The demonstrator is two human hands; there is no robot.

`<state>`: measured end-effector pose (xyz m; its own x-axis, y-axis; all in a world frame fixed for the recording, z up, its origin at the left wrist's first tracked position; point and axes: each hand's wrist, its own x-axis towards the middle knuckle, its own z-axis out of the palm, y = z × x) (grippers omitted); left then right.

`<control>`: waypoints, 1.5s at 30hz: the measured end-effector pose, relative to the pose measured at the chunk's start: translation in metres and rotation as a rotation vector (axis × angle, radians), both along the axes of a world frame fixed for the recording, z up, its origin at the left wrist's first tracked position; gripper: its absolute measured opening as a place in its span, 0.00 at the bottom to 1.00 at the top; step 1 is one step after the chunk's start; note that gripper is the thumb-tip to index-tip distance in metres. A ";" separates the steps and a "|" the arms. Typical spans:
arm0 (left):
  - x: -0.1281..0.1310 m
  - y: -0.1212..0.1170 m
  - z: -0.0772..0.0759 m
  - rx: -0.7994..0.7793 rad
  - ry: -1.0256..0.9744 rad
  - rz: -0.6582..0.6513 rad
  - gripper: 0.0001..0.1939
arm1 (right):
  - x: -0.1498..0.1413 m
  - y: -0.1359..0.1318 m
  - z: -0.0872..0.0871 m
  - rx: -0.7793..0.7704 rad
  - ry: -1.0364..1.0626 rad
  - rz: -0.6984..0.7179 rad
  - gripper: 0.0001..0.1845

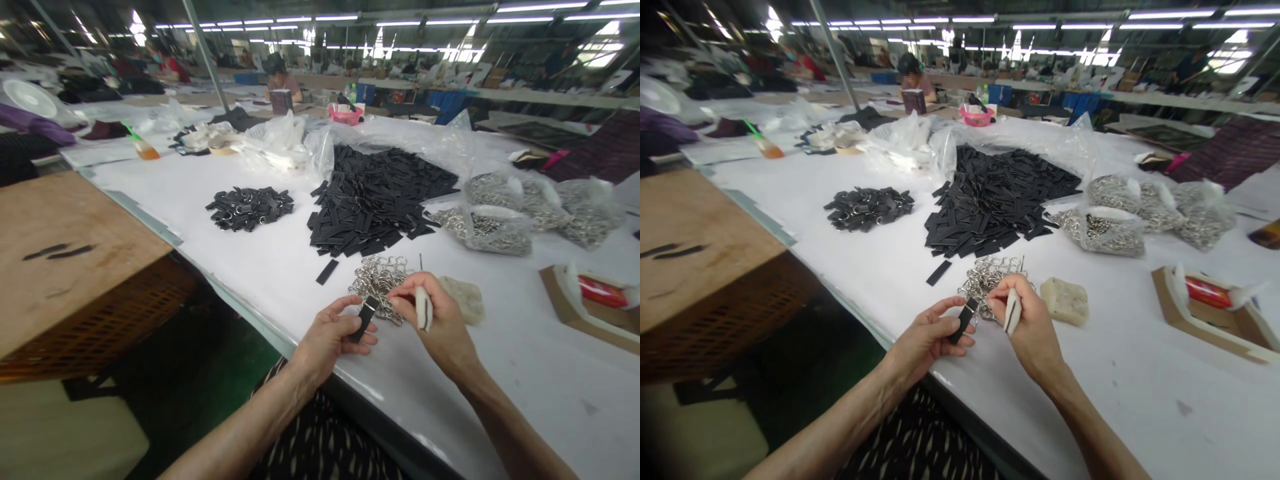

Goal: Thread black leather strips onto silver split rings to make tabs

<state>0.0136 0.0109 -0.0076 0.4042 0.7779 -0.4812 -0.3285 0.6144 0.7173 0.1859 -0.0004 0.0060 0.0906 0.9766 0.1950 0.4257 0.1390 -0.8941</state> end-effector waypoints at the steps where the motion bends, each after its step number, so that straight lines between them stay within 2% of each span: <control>1: 0.000 0.000 0.001 -0.016 -0.008 0.029 0.21 | -0.002 -0.002 0.000 0.030 -0.026 0.036 0.05; 6: -0.002 0.002 0.000 -0.106 -0.097 0.180 0.16 | -0.012 -0.008 -0.003 0.129 -0.298 0.279 0.10; 9: -0.001 0.001 0.000 -0.143 -0.146 0.239 0.14 | -0.020 -0.007 -0.009 0.292 -0.499 0.366 0.11; 14: 0.004 -0.004 0.001 -0.205 -0.186 0.274 0.19 | -0.030 -0.007 -0.017 0.620 -0.710 0.302 0.12; 19: 0.002 -0.005 0.001 -0.203 -0.230 0.245 0.22 | -0.028 -0.009 -0.017 0.737 -0.633 0.262 0.13; 23: -0.003 -0.002 0.003 -0.207 -0.269 0.197 0.22 | -0.025 -0.009 -0.017 0.719 -0.603 0.292 0.13; 25: -0.004 0.001 0.004 -0.204 -0.298 0.176 0.18 | -0.025 -0.009 -0.017 0.700 -0.608 0.302 0.14; 29: -0.004 0.007 0.005 -0.254 -0.278 0.149 0.04 | -0.027 -0.011 -0.015 0.711 -0.639 0.293 0.14; 33: -0.004 0.009 0.003 -0.257 -0.189 0.153 0.03 | -0.027 -0.012 -0.017 0.713 -0.579 0.324 0.13; 36: -0.002 0.008 0.002 -0.186 -0.133 0.180 0.05 | -0.026 -0.013 -0.023 0.608 -0.490 0.303 0.13; 39: 0.000 0.007 0.002 -0.129 -0.113 0.213 0.08 | -0.028 -0.015 -0.027 0.457 -0.390 0.209 0.11; 45: 0.006 0.005 0.003 -0.132 -0.112 0.265 0.08 | -0.036 -0.017 -0.023 0.283 -0.223 0.052 0.06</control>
